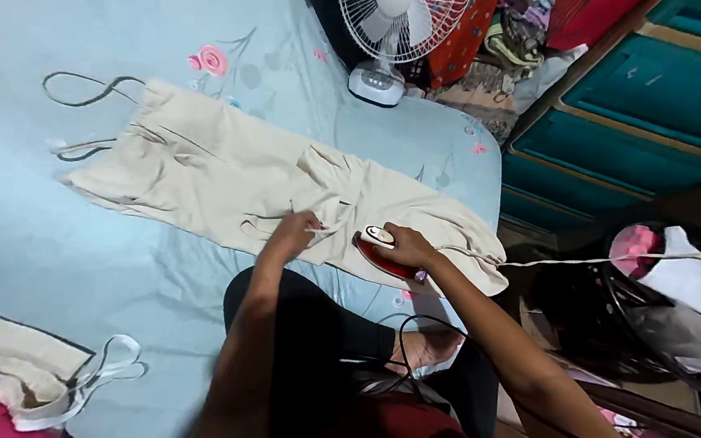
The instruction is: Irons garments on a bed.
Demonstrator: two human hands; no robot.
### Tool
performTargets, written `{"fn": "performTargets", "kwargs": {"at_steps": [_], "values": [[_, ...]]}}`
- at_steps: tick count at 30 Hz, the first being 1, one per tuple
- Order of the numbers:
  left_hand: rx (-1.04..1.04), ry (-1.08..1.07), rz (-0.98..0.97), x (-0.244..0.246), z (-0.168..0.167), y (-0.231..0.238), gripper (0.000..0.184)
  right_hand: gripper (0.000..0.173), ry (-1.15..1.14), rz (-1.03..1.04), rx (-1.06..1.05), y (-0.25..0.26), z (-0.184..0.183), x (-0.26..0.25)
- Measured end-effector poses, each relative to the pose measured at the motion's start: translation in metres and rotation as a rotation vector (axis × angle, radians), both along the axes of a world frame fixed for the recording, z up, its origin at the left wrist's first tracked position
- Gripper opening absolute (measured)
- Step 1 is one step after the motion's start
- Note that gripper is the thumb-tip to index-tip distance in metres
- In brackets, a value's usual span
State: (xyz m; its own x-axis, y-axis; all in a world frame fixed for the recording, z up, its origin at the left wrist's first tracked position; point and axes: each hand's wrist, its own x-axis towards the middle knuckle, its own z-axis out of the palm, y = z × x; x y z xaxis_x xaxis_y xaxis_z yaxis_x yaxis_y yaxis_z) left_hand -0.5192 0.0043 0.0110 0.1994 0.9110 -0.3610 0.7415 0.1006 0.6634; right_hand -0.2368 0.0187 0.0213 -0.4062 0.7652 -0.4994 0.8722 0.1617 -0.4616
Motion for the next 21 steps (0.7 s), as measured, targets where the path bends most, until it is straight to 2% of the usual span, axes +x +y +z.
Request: {"fn": "performTargets", "kwargs": {"at_steps": [4, 6, 11, 14, 17, 19, 21], "values": [[0.322, -0.026, 0.355, -0.014, 0.017, 0.027, 0.023, 0.05, 0.001, 0.027, 0.004, 0.01, -0.005, -0.025], [0.398, -0.025, 0.465, -0.016, 0.013, 0.036, 0.026, 0.049, -0.004, 0.01, 0.008, 0.014, -0.009, -0.036], [0.367, 0.113, 0.647, -0.055, -0.03, 0.023, 0.045, 0.05, -0.042, 0.039, -0.028, 0.012, -0.002, -0.032], [0.328, 0.115, 0.912, -0.088, -0.053, 0.0, 0.067, 0.05, -0.071, 0.054, -0.045, 0.003, 0.002, -0.017], [0.329, 0.071, 1.15, -0.099, -0.06, -0.003, 0.082, 0.05, -0.088, 0.049, -0.042, -0.002, 0.002, -0.015], [0.318, 0.038, 1.252, -0.102, -0.061, 0.002, 0.087, 0.05, -0.096, 0.051, -0.04, -0.001, 0.002, -0.017], [0.275, -0.047, 1.277, -0.111, -0.063, 0.005, 0.079, 0.051, -0.099, 0.052, -0.044, -0.001, 0.002, -0.017]]}}
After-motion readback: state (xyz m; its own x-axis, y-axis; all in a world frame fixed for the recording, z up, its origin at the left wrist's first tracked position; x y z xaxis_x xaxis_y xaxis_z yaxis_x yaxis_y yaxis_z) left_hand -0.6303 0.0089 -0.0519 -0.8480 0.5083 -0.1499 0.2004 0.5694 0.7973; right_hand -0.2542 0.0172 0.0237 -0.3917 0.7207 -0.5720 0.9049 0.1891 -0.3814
